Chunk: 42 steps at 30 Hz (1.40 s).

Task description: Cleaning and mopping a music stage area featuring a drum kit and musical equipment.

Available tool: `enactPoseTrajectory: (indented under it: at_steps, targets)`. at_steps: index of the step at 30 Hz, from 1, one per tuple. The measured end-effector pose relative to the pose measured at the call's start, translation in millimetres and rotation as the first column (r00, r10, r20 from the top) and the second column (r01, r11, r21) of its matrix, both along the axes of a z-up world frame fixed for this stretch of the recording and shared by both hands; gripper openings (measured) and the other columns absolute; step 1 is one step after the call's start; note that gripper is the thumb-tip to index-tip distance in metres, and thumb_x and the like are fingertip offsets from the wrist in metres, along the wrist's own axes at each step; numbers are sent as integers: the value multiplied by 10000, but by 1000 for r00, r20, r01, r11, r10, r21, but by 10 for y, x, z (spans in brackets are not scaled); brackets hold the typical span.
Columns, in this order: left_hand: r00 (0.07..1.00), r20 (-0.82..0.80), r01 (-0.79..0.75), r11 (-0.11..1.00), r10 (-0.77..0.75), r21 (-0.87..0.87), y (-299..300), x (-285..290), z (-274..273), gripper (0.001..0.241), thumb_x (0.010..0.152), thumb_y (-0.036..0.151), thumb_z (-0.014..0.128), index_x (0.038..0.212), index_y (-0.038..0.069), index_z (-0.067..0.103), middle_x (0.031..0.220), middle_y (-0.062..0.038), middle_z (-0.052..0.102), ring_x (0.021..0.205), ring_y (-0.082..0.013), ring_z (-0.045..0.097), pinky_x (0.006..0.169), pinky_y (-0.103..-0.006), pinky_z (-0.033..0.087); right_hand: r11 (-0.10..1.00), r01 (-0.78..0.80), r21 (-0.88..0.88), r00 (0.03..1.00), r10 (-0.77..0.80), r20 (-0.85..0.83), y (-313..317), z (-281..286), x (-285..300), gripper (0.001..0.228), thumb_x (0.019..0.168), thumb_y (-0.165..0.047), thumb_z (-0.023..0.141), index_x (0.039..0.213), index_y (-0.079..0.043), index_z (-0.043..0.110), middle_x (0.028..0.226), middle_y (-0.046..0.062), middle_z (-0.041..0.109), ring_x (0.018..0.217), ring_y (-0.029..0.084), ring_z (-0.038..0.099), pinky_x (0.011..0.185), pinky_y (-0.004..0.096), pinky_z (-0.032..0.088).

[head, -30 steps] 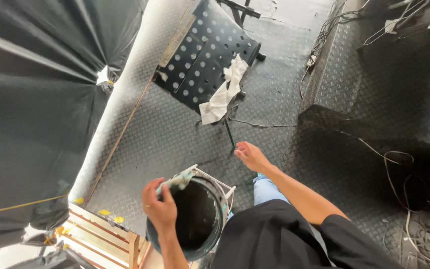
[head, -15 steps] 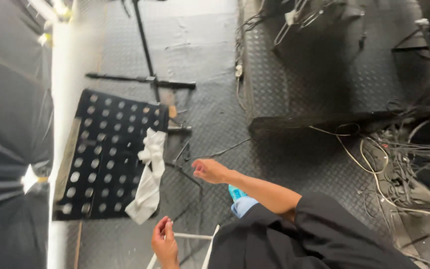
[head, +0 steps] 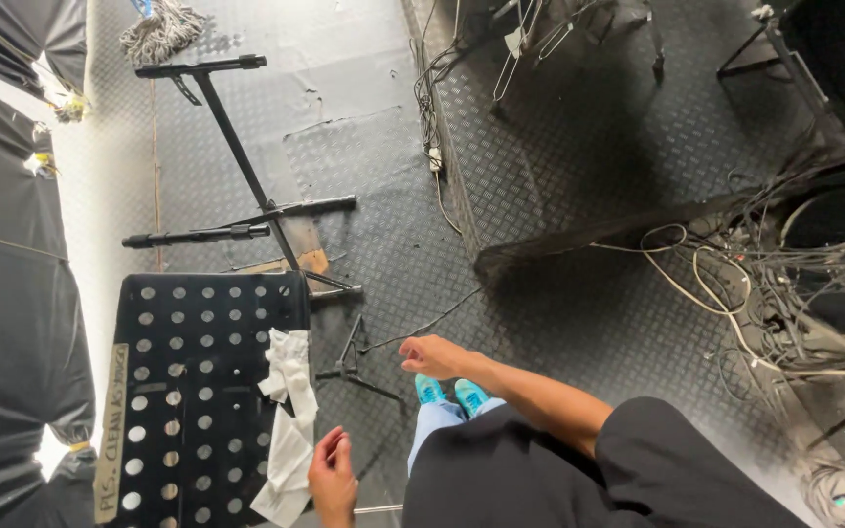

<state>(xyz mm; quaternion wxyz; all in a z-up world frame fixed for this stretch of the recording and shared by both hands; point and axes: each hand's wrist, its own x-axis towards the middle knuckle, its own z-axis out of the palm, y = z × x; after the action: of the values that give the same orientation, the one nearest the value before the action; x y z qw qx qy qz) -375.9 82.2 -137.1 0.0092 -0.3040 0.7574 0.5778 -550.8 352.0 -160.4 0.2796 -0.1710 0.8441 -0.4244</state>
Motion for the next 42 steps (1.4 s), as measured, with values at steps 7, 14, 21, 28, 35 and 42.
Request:
enactPoseTrajectory:
  at_steps: [7,14,21,28,35,42]
  targets:
    - [968,-5,251,965,-251,77,201,-805,-203,303,870,117,696,1159,54,767,1004,-90,810,901,-192,758,832,-299,594,987,161,11,986,-161,-44,175,122,-263,366,894,-281,631,1159,-31,668,1032,115,763,877,278,730,777,359,596]
    - [851,74,518,854,-520,42,309,-1789,76,301,878,153,693,1166,104,761,1010,-47,807,872,-165,753,785,-291,605,890,456,16,889,-456,42,708,-37,-746,333,892,-275,673,1168,-92,700,1034,75,774,864,206,725,773,320,602]
    - [762,57,648,761,-645,-35,627,-3127,-234,316,860,164,717,1171,118,749,970,-33,791,818,-163,749,748,-283,606,719,695,-6,713,-688,133,1529,-54,-1519,350,886,-266,702,1191,-97,728,1040,63,776,855,170,704,784,291,600]
    - [667,198,744,633,-718,-212,1185,-4292,-78,346,858,150,691,1204,151,707,1011,-53,770,864,-187,733,811,-318,608,672,740,-37,670,-732,122,2161,-197,-2574,302,904,-232,674,1146,-62,734,990,55,765,843,162,687,775,287,577]
    - [785,174,619,767,-595,-168,1351,-5179,11,341,861,147,697,1200,117,728,983,-72,783,849,-192,753,783,-310,614,734,679,6,726,-673,141,2313,219,-3680,272,914,-223,674,1136,-78,733,978,38,774,845,147,703,764,284,587]
    - [824,195,558,822,-532,-112,1255,-6000,-208,340,874,146,674,1208,114,727,995,-65,791,859,-195,757,788,-313,613,748,662,41,729,-656,196,2311,19,-4674,320,903,-257,687,1177,-97,725,1052,52,770,891,156,703,803,287,585]
